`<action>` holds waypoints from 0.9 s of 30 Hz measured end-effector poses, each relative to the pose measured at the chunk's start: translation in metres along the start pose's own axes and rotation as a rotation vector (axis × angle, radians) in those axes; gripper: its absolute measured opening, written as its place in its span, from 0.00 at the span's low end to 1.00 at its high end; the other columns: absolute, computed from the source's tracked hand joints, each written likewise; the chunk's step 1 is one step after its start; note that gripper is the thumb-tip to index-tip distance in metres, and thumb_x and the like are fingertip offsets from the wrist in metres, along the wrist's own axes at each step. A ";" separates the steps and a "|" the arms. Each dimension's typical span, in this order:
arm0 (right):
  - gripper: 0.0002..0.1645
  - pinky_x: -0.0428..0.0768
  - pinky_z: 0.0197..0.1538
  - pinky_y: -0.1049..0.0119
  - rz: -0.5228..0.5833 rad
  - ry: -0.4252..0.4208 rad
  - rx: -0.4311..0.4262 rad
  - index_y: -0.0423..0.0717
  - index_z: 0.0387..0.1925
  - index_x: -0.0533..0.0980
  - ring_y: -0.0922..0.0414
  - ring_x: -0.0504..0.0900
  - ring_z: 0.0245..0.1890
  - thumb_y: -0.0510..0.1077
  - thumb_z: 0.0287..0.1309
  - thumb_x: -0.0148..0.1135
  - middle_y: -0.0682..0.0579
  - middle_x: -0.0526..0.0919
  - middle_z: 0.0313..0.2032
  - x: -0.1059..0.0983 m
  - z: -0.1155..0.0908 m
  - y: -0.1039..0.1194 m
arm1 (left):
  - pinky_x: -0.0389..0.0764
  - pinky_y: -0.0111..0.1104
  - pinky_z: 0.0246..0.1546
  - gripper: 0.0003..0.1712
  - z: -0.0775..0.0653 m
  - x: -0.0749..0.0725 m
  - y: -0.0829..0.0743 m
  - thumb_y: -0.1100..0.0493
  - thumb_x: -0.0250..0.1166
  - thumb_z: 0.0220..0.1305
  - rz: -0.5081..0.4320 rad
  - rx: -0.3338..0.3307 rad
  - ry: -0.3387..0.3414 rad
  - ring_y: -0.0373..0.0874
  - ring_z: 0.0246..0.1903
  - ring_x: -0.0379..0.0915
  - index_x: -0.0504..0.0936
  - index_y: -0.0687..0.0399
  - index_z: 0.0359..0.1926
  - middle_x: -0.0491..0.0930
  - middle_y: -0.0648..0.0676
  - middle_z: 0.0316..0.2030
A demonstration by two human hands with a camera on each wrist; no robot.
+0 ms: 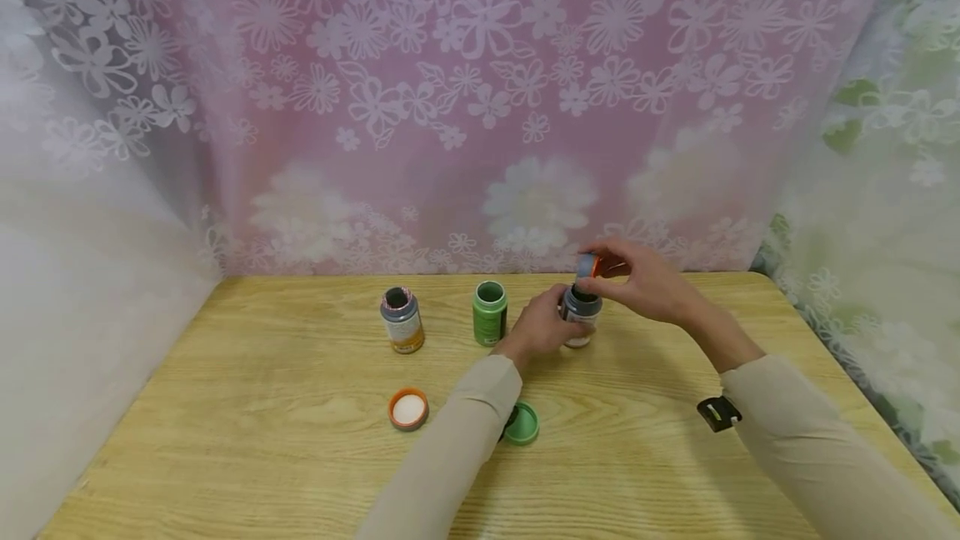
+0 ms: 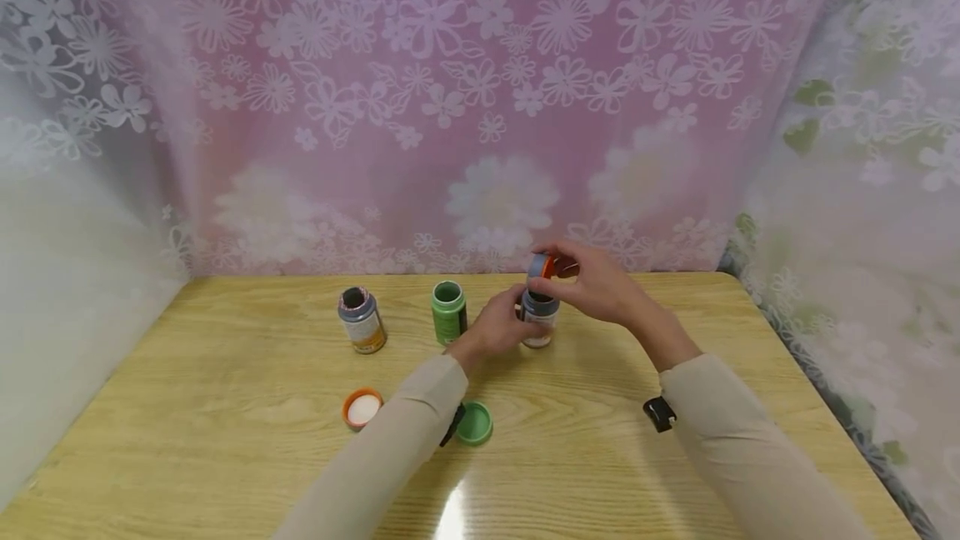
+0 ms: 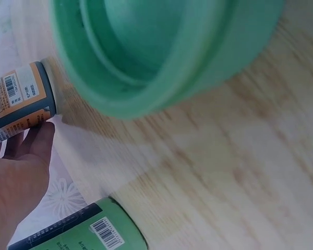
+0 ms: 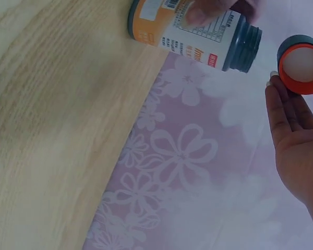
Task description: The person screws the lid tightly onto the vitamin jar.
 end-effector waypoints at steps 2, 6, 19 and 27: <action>0.27 0.72 0.46 0.56 0.044 -0.035 0.037 0.55 0.52 0.68 0.57 0.74 0.43 0.57 0.51 0.60 0.55 0.74 0.41 -0.001 -0.001 -0.003 | 0.71 0.35 0.44 0.35 0.000 0.000 -0.001 0.44 0.66 0.49 -0.004 0.000 0.002 0.38 0.44 0.70 0.65 0.43 0.57 0.72 0.43 0.45; 0.27 0.74 0.44 0.57 0.109 -0.090 0.088 0.53 0.49 0.67 0.57 0.74 0.45 0.57 0.49 0.62 0.55 0.72 0.43 0.000 -0.005 -0.011 | 0.71 0.34 0.44 0.36 0.002 0.001 -0.003 0.44 0.67 0.48 -0.018 0.002 0.010 0.37 0.44 0.70 0.65 0.43 0.58 0.72 0.43 0.46; 0.24 0.74 0.45 0.57 0.229 -0.221 0.052 0.42 0.52 0.69 0.48 0.75 0.44 0.44 0.54 0.61 0.44 0.73 0.46 0.007 -0.017 0.004 | 0.71 0.34 0.43 0.35 0.001 0.002 0.001 0.43 0.67 0.47 -0.023 -0.013 -0.005 0.37 0.43 0.70 0.66 0.43 0.57 0.73 0.43 0.44; 0.22 0.73 0.45 0.69 0.288 -0.230 0.079 0.37 0.48 0.71 0.47 0.74 0.47 0.42 0.53 0.62 0.43 0.73 0.48 0.016 -0.022 -0.004 | 0.71 0.34 0.42 0.35 -0.002 -0.001 0.001 0.44 0.67 0.48 -0.042 -0.017 -0.003 0.37 0.43 0.69 0.65 0.43 0.58 0.72 0.43 0.45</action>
Point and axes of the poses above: each hand's wrist, its own z-axis towards the middle knuckle, its own x-axis out of the palm, y = z × x, the point moved 5 cm from there along z, towards the middle knuckle
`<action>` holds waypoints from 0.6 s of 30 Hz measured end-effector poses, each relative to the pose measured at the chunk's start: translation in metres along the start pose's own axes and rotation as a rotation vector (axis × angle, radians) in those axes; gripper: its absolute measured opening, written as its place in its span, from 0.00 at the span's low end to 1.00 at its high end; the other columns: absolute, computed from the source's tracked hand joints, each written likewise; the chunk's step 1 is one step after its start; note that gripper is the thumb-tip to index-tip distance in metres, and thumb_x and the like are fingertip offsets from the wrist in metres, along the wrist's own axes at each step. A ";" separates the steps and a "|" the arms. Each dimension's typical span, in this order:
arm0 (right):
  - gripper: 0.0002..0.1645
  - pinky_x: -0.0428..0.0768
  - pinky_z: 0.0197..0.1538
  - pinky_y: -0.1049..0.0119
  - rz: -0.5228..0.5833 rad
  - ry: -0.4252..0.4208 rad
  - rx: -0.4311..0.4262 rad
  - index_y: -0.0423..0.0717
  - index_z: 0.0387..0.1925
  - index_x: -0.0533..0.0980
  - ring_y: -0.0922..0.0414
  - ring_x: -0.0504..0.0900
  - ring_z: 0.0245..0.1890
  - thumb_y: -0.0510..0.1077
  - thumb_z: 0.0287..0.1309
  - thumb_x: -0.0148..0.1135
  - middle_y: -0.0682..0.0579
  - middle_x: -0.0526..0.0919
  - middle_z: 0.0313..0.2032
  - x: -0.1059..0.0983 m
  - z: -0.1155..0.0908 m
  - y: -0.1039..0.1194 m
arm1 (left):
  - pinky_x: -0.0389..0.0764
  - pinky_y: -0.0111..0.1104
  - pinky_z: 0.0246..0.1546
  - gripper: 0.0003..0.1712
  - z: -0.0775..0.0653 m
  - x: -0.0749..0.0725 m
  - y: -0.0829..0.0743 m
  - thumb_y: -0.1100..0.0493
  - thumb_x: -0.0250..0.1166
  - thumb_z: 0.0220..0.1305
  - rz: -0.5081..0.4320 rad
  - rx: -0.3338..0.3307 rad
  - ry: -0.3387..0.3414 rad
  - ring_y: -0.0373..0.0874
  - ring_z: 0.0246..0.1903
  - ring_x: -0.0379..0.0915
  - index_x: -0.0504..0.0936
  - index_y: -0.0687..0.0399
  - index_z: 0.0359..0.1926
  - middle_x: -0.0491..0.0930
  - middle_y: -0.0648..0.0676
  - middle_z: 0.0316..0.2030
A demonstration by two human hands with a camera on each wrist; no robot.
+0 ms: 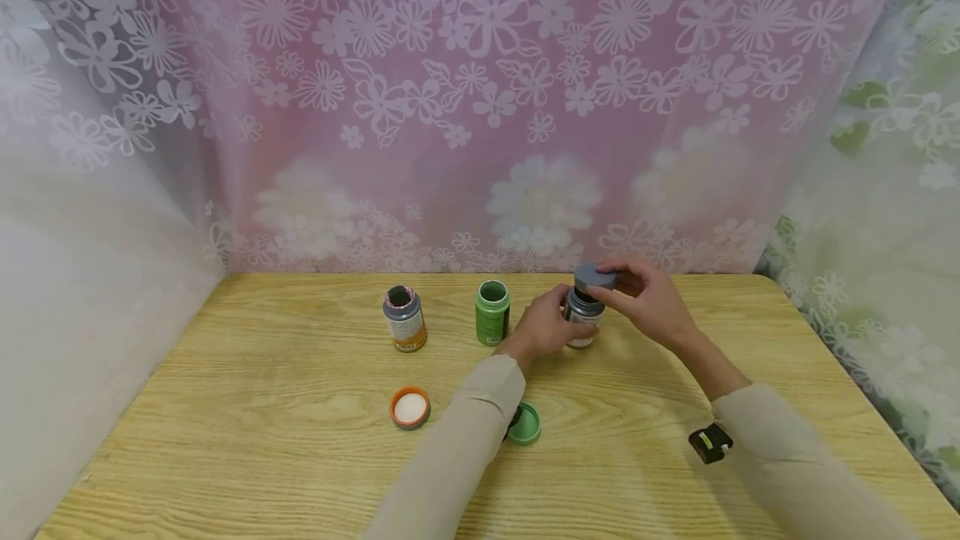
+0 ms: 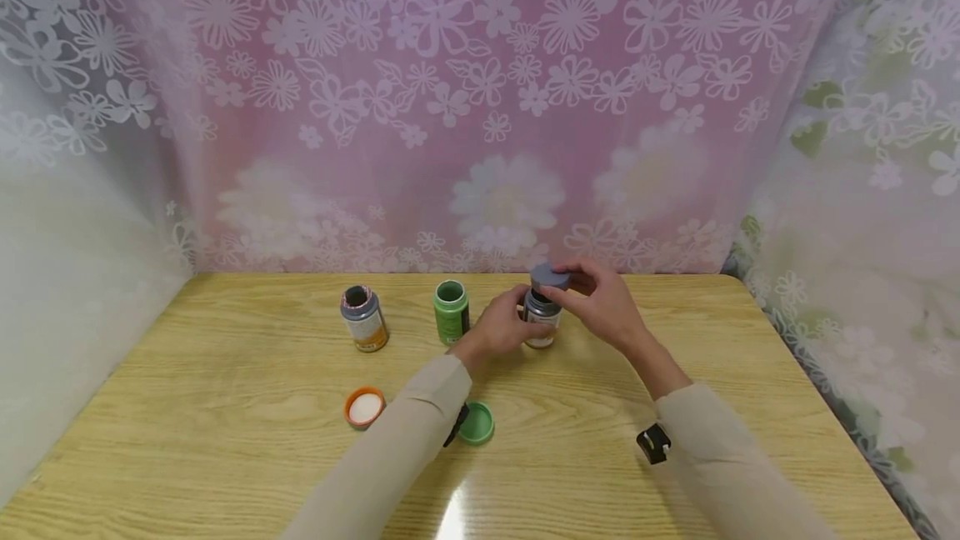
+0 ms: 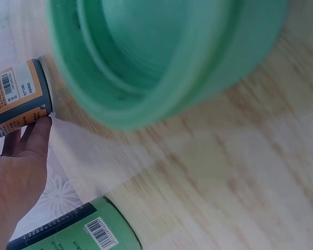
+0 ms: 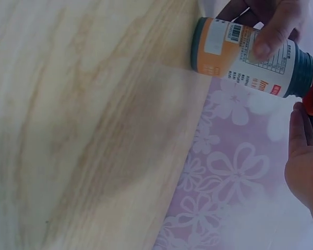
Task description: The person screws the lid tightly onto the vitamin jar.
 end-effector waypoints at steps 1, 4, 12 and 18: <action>0.21 0.73 0.45 0.70 0.012 -0.005 0.002 0.37 0.48 0.71 0.47 0.74 0.47 0.42 0.52 0.62 0.43 0.73 0.48 0.000 -0.001 -0.002 | 0.71 0.34 0.42 0.35 0.000 0.000 0.000 0.44 0.67 0.49 -0.001 0.002 0.001 0.37 0.43 0.69 0.65 0.43 0.57 0.72 0.43 0.45; 0.20 0.74 0.42 0.74 0.041 -0.022 0.008 0.37 0.45 0.72 0.47 0.74 0.47 0.41 0.51 0.63 0.43 0.71 0.50 0.000 -0.003 -0.007 | 0.72 0.34 0.41 0.34 0.000 0.001 0.000 0.43 0.66 0.49 -0.006 0.004 0.003 0.37 0.42 0.70 0.66 0.42 0.56 0.72 0.43 0.44; 0.18 0.74 0.43 0.73 0.085 -0.048 -0.021 0.36 0.43 0.72 0.46 0.74 0.47 0.40 0.50 0.64 0.42 0.69 0.52 0.004 -0.006 -0.013 | 0.72 0.33 0.38 0.31 -0.001 0.001 -0.002 0.44 0.66 0.49 -0.003 0.010 -0.001 0.37 0.40 0.70 0.67 0.42 0.54 0.73 0.43 0.43; 0.20 0.74 0.44 0.72 0.092 -0.051 0.012 0.36 0.45 0.70 0.47 0.73 0.48 0.41 0.51 0.63 0.43 0.69 0.51 0.010 -0.008 -0.017 | 0.72 0.34 0.39 0.32 -0.002 -0.001 -0.002 0.42 0.66 0.48 0.004 0.001 -0.012 0.37 0.40 0.69 0.67 0.40 0.54 0.72 0.42 0.43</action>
Point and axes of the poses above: each hand's wrist, its own z-axis towards the middle knuckle, its own x-axis out of the palm, y = z × x, the point moved 5 cm from there along z, towards the middle knuckle
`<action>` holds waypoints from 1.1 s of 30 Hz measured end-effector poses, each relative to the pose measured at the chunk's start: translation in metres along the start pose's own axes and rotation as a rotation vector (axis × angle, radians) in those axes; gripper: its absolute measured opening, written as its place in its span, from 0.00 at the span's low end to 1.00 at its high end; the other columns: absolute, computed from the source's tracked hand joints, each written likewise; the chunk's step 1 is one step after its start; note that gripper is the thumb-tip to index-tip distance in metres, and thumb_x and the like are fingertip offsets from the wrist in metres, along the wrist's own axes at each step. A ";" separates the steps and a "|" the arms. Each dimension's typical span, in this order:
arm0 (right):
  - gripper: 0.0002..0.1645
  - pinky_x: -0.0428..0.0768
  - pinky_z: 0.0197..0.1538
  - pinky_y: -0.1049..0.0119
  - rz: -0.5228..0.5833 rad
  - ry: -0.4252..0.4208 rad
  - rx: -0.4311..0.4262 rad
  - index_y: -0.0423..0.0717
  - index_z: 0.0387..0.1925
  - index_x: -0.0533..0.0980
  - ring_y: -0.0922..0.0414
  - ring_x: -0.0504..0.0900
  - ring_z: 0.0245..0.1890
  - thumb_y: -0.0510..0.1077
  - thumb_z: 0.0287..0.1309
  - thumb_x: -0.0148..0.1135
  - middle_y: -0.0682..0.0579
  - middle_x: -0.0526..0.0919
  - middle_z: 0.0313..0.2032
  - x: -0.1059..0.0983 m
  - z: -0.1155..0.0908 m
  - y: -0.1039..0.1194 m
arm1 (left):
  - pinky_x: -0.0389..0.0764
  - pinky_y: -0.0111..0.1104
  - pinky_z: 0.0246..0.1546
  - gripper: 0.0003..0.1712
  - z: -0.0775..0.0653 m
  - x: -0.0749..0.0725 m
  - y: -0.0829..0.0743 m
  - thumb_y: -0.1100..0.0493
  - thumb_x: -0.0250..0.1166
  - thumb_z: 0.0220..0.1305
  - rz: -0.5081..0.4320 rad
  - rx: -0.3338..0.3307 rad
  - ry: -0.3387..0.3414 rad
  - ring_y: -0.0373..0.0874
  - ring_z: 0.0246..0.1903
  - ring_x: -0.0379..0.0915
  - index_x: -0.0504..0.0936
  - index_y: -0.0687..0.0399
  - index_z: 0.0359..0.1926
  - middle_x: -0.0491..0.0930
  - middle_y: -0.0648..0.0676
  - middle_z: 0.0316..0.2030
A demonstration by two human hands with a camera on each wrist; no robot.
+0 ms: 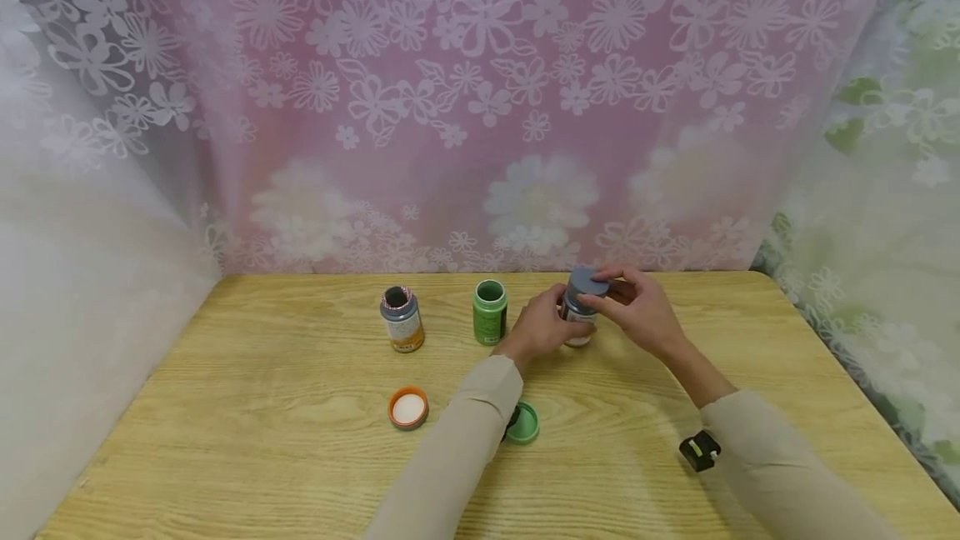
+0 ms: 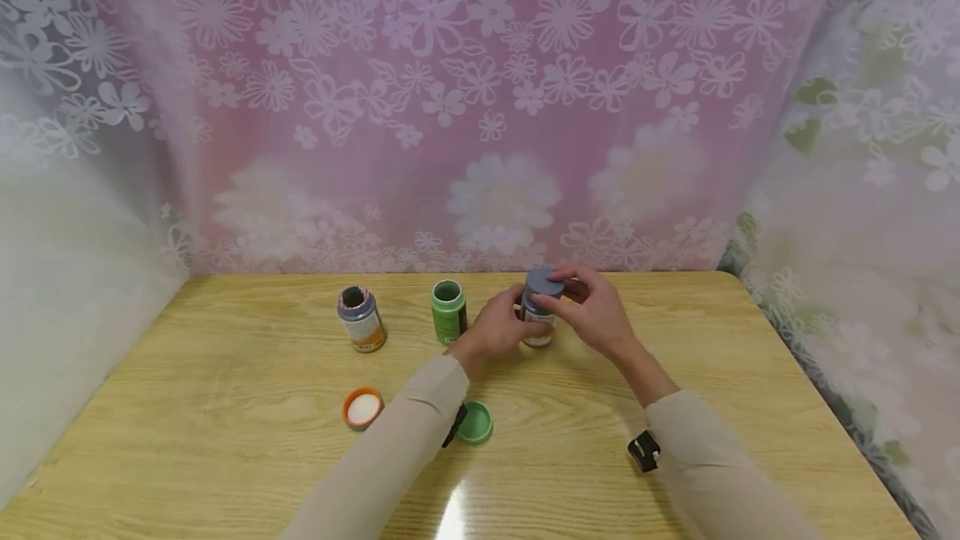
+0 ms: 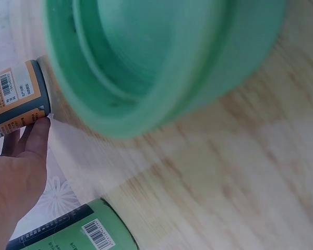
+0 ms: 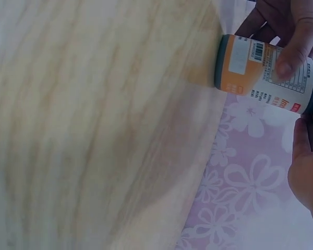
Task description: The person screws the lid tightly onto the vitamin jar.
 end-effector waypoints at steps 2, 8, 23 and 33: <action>0.21 0.73 0.46 0.66 -0.004 0.000 0.003 0.36 0.45 0.70 0.47 0.73 0.49 0.41 0.51 0.64 0.43 0.69 0.51 0.002 -0.001 -0.001 | 0.72 0.33 0.39 0.32 0.001 0.000 0.001 0.42 0.66 0.48 0.010 0.006 -0.005 0.37 0.40 0.69 0.67 0.40 0.54 0.72 0.42 0.43; 0.21 0.69 0.50 0.51 -0.022 -0.006 -0.004 0.37 0.45 0.70 0.48 0.72 0.51 0.41 0.50 0.64 0.43 0.69 0.51 0.003 -0.002 -0.002 | 0.72 0.33 0.39 0.32 0.002 0.002 0.002 0.42 0.66 0.48 0.019 0.004 -0.004 0.37 0.41 0.70 0.67 0.41 0.54 0.72 0.42 0.44; 0.21 0.71 0.49 0.59 -0.141 0.004 -0.010 0.39 0.45 0.71 0.51 0.73 0.49 0.43 0.51 0.64 0.46 0.71 0.48 0.003 -0.003 0.005 | 0.72 0.33 0.38 0.33 0.002 0.002 0.004 0.42 0.66 0.48 0.002 -0.001 -0.004 0.37 0.40 0.69 0.67 0.41 0.55 0.72 0.42 0.44; 0.21 0.68 0.51 0.50 -0.300 0.226 -0.034 0.47 0.53 0.69 0.46 0.68 0.52 0.51 0.61 0.52 0.47 0.70 0.51 -0.012 0.025 0.024 | 0.72 0.34 0.41 0.33 0.004 0.003 0.005 0.42 0.67 0.47 0.008 -0.005 -0.010 0.37 0.41 0.69 0.67 0.42 0.54 0.72 0.42 0.43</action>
Point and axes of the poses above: each hand's wrist, its own z-axis towards the middle knuckle, its own x-axis out of the palm, y = z × x, the point moved 5 cm from there along z, towards the middle knuckle
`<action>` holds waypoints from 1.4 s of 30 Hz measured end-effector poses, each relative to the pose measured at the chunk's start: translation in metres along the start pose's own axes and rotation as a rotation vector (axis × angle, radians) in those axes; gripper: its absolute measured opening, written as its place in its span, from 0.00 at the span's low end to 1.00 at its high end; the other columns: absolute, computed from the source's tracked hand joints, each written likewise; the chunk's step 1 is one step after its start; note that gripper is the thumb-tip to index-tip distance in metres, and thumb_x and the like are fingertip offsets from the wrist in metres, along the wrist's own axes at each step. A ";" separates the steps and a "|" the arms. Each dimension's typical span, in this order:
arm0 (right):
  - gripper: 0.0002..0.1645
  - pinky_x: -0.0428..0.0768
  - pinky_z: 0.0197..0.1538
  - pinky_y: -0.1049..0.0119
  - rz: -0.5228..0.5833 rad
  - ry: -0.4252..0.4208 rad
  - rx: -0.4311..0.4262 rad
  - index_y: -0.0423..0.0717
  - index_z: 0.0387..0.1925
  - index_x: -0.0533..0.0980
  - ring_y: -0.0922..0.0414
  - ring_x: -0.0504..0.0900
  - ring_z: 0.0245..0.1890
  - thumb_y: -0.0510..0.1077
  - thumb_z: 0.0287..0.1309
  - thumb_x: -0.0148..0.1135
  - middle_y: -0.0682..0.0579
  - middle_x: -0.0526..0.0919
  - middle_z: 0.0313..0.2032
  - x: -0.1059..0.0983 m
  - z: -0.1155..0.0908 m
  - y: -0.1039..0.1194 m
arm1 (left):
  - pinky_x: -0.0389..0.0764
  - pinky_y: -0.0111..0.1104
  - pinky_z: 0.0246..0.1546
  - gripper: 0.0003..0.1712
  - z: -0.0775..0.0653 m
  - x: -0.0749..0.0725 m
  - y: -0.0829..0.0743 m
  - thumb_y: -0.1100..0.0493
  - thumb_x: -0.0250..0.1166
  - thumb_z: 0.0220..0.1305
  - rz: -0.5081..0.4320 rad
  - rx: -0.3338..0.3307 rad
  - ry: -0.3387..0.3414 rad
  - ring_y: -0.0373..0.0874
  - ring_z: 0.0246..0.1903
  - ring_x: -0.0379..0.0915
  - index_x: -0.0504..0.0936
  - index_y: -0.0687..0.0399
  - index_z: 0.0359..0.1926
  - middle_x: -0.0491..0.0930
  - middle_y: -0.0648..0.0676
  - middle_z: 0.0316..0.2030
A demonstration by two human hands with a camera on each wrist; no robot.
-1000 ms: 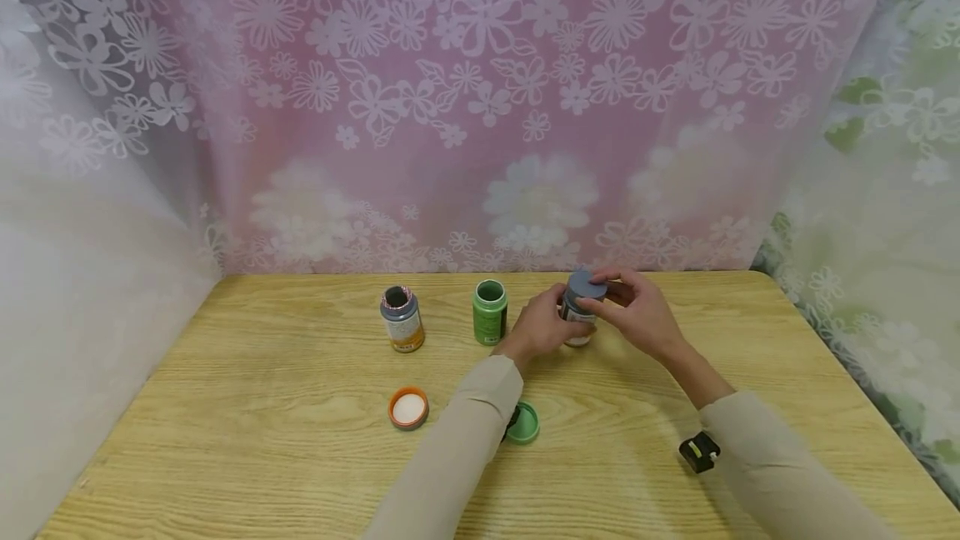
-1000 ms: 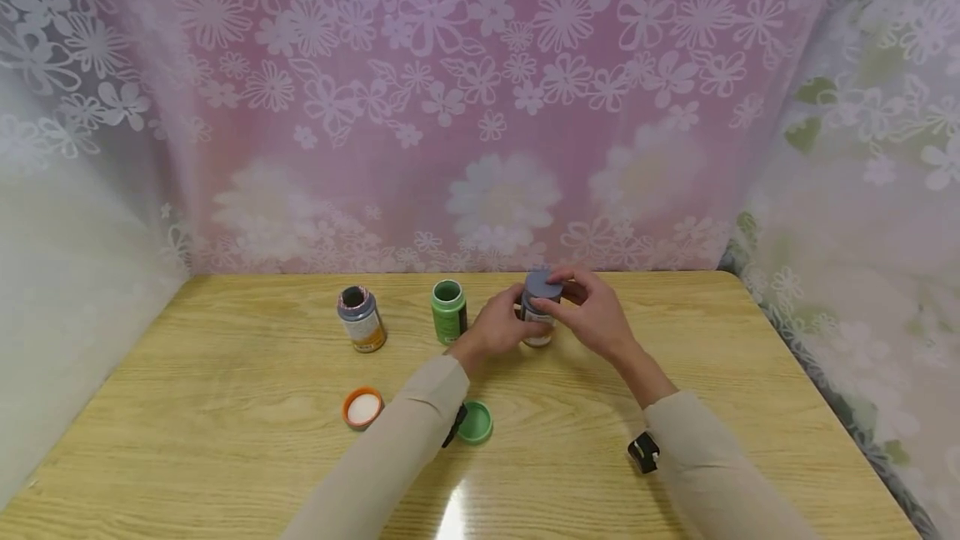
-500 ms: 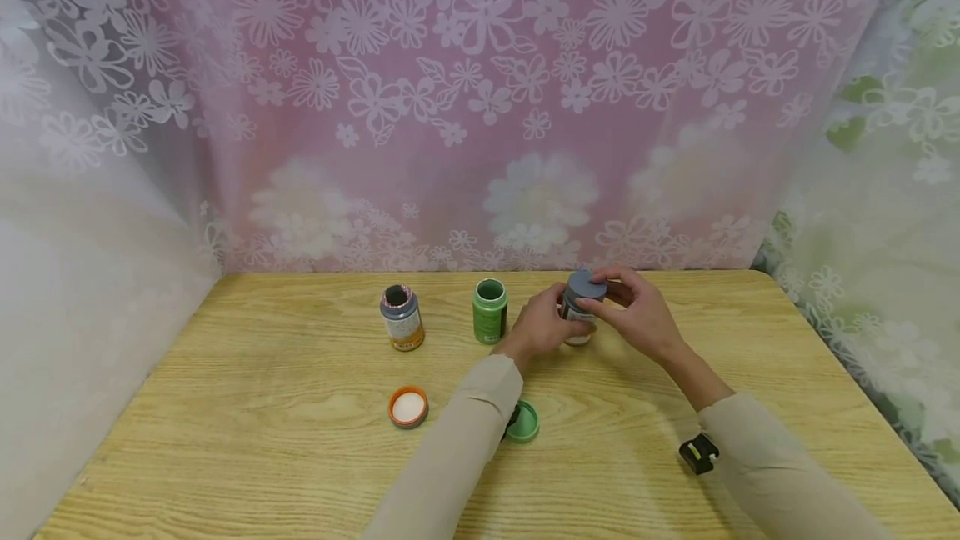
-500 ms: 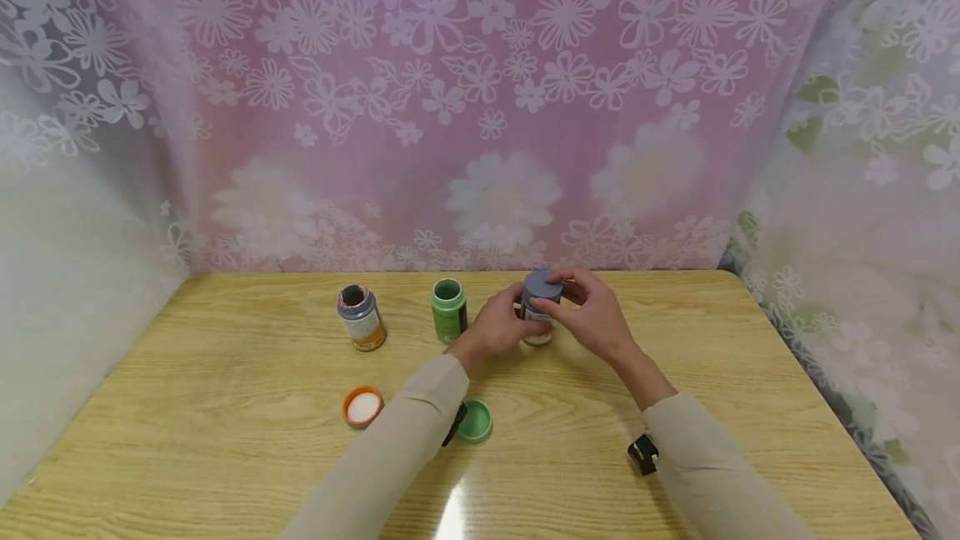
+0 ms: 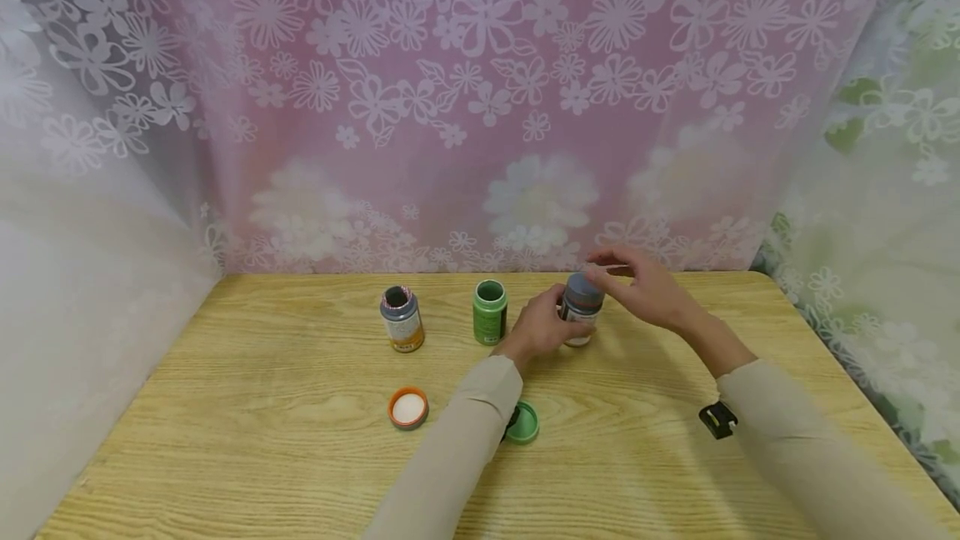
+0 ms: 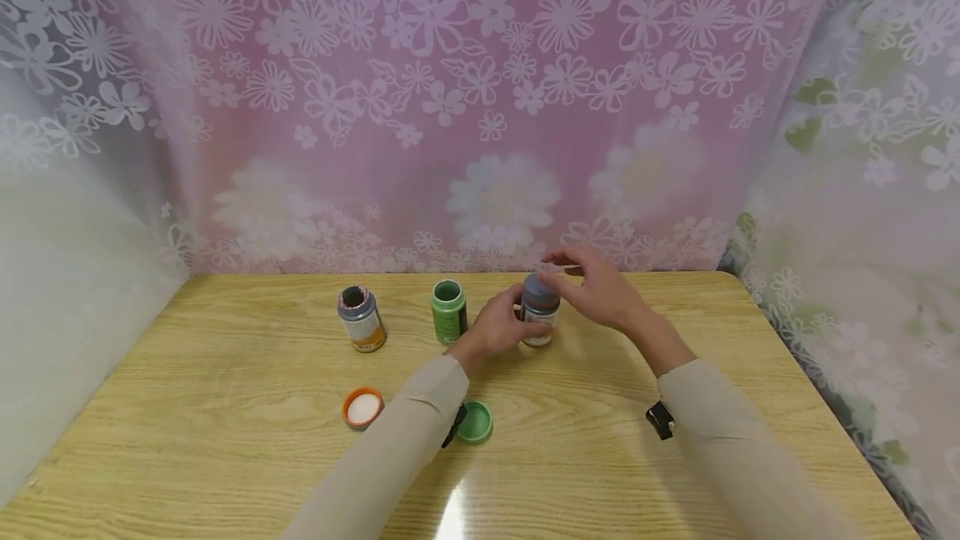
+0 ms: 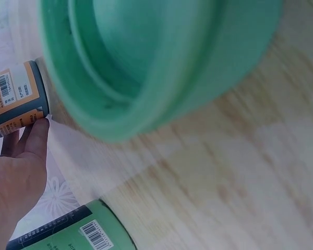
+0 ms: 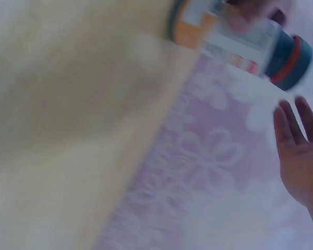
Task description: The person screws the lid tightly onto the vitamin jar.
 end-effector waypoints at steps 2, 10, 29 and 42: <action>0.23 0.67 0.51 0.51 -0.061 0.096 -0.022 0.49 0.54 0.67 0.47 0.68 0.53 0.53 0.61 0.51 0.49 0.69 0.53 0.000 0.009 -0.002 | 0.72 0.34 0.40 0.32 0.000 0.001 0.001 0.42 0.67 0.47 -0.004 0.000 0.006 0.36 0.40 0.70 0.67 0.42 0.53 0.72 0.42 0.42; 0.28 0.71 0.49 0.53 -0.184 0.393 -0.016 0.48 0.56 0.66 0.46 0.71 0.50 0.54 0.57 0.56 0.45 0.68 0.54 0.003 0.026 -0.003 | 0.72 0.33 0.39 0.31 0.000 0.003 -0.002 0.43 0.66 0.49 -0.021 0.016 0.025 0.36 0.40 0.69 0.67 0.41 0.54 0.72 0.42 0.42; 0.26 0.74 0.41 0.61 -0.359 0.496 -0.018 0.43 0.50 0.72 0.57 0.75 0.40 0.47 0.49 0.65 0.49 0.74 0.45 0.007 0.035 0.012 | 0.72 0.32 0.39 0.32 0.002 0.002 -0.002 0.42 0.67 0.47 -0.005 0.018 0.013 0.36 0.39 0.70 0.69 0.44 0.52 0.73 0.43 0.42; 0.28 0.74 0.32 0.62 -0.582 0.418 0.135 0.43 0.45 0.74 0.58 0.75 0.31 0.59 0.51 0.60 0.51 0.76 0.36 0.015 0.036 0.020 | 0.72 0.32 0.37 0.32 0.001 0.000 0.001 0.42 0.67 0.47 -0.010 0.007 0.013 0.36 0.38 0.71 0.68 0.42 0.54 0.73 0.42 0.41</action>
Point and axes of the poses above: each hand's wrist, its own z-axis towards the middle knuckle, its own x-axis out of the palm, y = z × x, the point moved 5 cm from there along z, towards the middle knuckle
